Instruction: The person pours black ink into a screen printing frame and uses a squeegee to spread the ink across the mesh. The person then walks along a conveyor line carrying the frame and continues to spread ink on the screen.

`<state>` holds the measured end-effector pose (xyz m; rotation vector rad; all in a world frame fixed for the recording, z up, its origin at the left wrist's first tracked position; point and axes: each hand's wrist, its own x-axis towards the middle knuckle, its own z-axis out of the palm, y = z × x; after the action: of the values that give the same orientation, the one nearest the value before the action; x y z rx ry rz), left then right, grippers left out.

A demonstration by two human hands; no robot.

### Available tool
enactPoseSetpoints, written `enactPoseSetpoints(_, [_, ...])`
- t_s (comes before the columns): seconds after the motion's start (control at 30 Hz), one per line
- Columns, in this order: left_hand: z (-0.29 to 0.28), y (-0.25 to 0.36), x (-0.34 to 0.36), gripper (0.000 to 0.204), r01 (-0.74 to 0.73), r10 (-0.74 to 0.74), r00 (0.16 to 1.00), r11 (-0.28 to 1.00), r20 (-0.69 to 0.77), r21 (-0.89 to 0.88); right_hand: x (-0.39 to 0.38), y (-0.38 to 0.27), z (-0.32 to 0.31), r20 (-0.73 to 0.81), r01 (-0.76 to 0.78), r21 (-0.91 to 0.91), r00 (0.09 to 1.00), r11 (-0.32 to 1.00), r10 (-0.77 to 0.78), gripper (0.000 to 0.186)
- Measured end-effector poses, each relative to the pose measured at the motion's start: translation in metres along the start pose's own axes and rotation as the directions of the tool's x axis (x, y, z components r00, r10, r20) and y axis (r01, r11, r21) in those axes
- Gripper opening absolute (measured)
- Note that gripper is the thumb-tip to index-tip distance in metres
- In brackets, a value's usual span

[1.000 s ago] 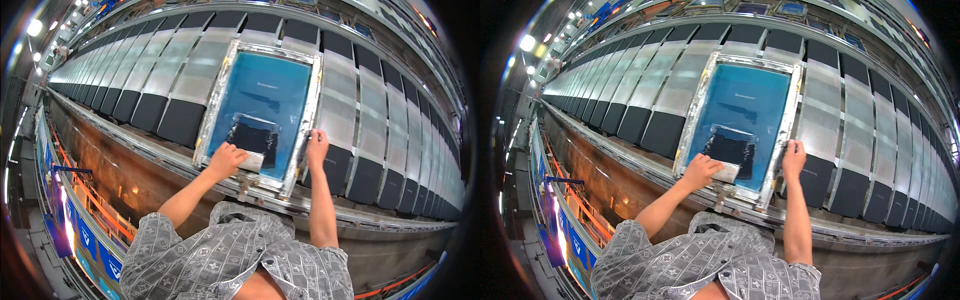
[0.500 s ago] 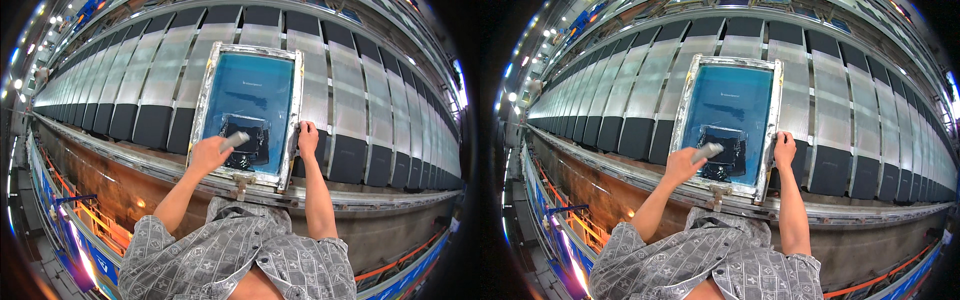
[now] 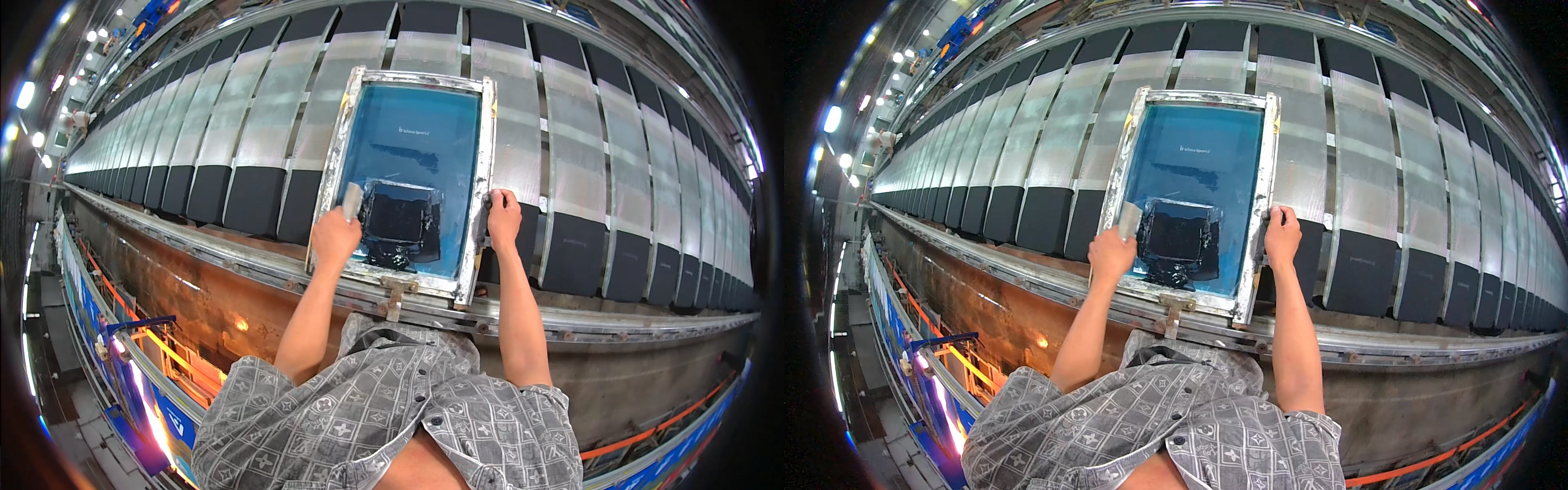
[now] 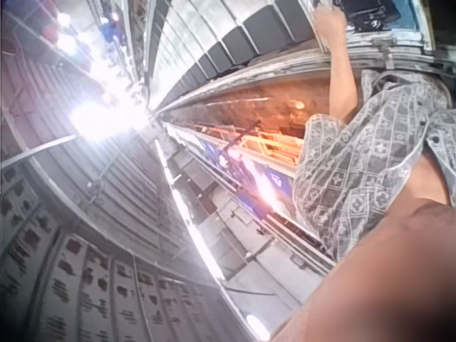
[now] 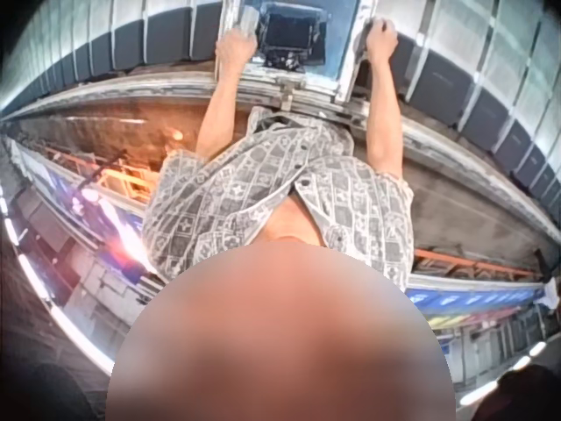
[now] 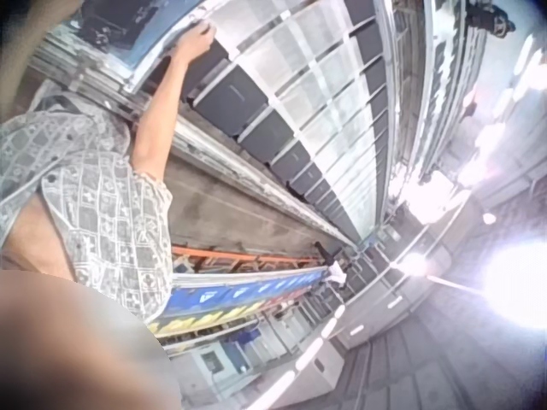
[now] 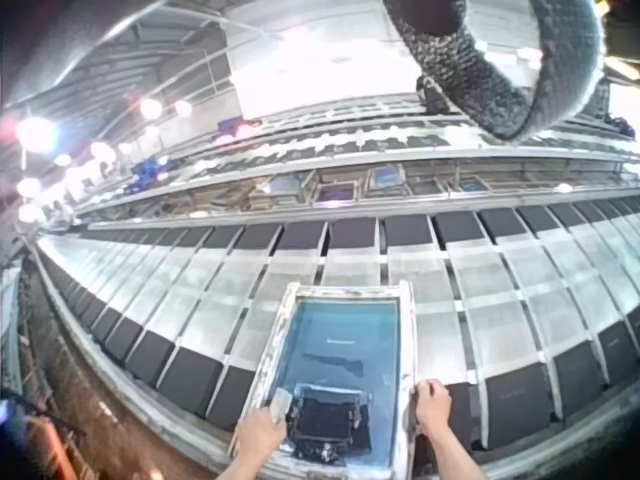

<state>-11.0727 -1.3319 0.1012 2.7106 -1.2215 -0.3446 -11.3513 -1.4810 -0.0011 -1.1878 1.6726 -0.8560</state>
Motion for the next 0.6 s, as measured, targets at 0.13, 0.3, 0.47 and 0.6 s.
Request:
enactPoseSetpoints(0.13, [0.004, 0.025, -0.027, 0.030, -0.130, 0.131, 0.987, 0.991, 0.093, -0.021, 0.003, -0.002, -0.001, -0.025, 0.004, -0.032, 1.000, 0.999, -0.005, 0.031])
enactPoseSetpoints(0.3, [-0.005, -0.031, 0.001, 0.038, -0.082, 0.136, 0.982, 0.932, 0.133, -0.352, -0.006, -0.018, -0.008, -0.066, 0.067, -0.212, 0.994, 0.975, -0.082, 0.029])
enactPoseSetpoints(0.47, [0.014, -0.105, 0.033, 0.027, 0.076, 0.149, 0.956, 0.707, 0.253, -0.703, -0.004, -0.007, 0.007, -0.132, 0.142, -0.105, 0.979, 0.984, -0.156, 0.025])
enactPoseSetpoints(0.6, [0.010, -0.104, 0.040, 0.035, 0.014, 0.096, 0.983, 0.809, 0.156, -0.588, -0.020, -0.004, -0.014, 0.004, 0.117, -0.225, 0.993, 0.967, -0.119, 0.047])
